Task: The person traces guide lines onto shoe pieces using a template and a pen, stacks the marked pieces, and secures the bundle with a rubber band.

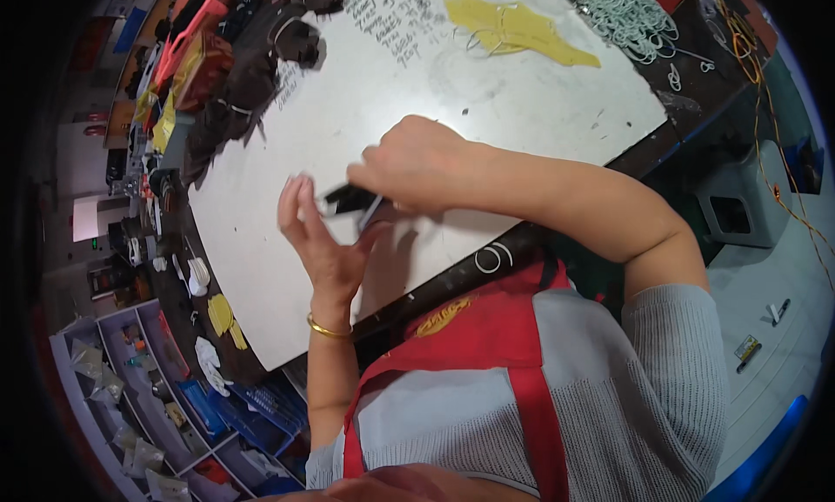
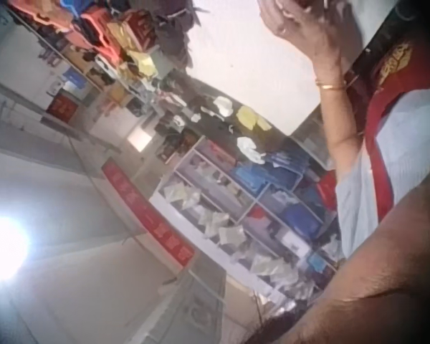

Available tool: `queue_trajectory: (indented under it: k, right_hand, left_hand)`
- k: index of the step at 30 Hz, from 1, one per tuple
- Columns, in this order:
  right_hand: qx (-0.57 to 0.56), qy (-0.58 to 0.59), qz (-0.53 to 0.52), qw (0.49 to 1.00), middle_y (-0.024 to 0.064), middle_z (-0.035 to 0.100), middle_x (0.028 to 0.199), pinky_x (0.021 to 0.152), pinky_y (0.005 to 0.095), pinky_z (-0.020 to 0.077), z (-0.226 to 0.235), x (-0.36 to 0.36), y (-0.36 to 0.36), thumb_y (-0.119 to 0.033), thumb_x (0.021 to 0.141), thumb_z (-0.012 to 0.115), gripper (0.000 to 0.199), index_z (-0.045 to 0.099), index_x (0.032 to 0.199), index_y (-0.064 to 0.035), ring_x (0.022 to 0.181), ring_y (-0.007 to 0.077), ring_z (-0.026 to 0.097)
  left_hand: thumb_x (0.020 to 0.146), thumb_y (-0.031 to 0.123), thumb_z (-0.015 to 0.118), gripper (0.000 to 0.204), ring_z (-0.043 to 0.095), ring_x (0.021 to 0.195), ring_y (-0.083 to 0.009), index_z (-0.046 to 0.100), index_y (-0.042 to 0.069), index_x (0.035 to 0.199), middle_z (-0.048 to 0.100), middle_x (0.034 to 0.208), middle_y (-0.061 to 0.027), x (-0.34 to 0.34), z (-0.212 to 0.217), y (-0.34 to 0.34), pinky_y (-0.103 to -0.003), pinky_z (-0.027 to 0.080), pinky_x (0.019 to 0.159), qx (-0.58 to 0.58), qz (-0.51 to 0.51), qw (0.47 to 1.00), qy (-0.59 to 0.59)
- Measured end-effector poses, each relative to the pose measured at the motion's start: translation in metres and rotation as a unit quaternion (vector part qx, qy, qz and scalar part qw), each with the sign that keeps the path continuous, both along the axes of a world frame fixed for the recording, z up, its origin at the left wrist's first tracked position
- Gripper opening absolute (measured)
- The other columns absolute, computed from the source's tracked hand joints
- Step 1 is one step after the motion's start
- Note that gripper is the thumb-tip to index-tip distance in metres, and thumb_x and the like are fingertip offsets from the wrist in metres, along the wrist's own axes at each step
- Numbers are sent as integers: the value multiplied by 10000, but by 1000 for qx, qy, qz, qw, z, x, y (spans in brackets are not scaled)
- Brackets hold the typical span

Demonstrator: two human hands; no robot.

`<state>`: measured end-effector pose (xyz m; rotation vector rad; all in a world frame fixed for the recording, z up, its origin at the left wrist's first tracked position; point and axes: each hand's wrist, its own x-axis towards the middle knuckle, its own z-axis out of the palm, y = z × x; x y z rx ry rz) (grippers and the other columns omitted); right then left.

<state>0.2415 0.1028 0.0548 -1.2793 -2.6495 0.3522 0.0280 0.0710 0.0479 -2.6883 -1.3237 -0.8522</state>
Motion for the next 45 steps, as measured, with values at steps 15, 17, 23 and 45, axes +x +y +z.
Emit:
queue_trajectory:
  k: [15, 17, 23, 45]
  right_hand:
    - [-336, 733, -183, 562, 145, 412, 1595, 1225, 339, 289, -46, -10, -13, -313, 1109, 389, 546, 362, 1560, -6, 1484, 222, 367]
    - [-424, 726, -214, 498, 159, 389, 1605, 1225, 340, 282, -33, -20, -16, -323, 1108, 405, 568, 332, 1571, -3, 1490, 224, 355]
    - [-173, 449, -361, 799, 86, 704, 1011, 824, 328, 542, -48, 81, 26, -357, 1053, 515, 360, 661, 1234, -82, 903, 166, 669]
    - [-411, 561, -9, 718, 36, 652, 753, 700, 344, 508, -9, 49, 9, -351, 1019, 592, 357, 702, 977, -14, 715, 134, 609]
  left_hand:
    - [693, 201, 917, 904, 663, 988, -381, 438, 32, 1442, 664, 1120, -199, 25, -7, -1, -427, 532, 843, -101, 85, 989, 61]
    - [741, 189, 893, 816, 658, 1047, -415, 448, 21, 1403, 663, 1170, -221, 22, -16, -4, -437, 534, 874, -200, 94, 975, 5]
    - [780, 162, 877, 650, 696, 941, -340, 502, 11, 1289, 671, 1122, -191, 2, -17, 3, -391, 559, 796, -277, 76, 956, -57]
    - [706, 104, 917, 745, 664, 977, -188, 515, 28, 1328, 640, 1138, -106, 5, 16, 7, -304, 577, 827, -513, 15, 756, -406]
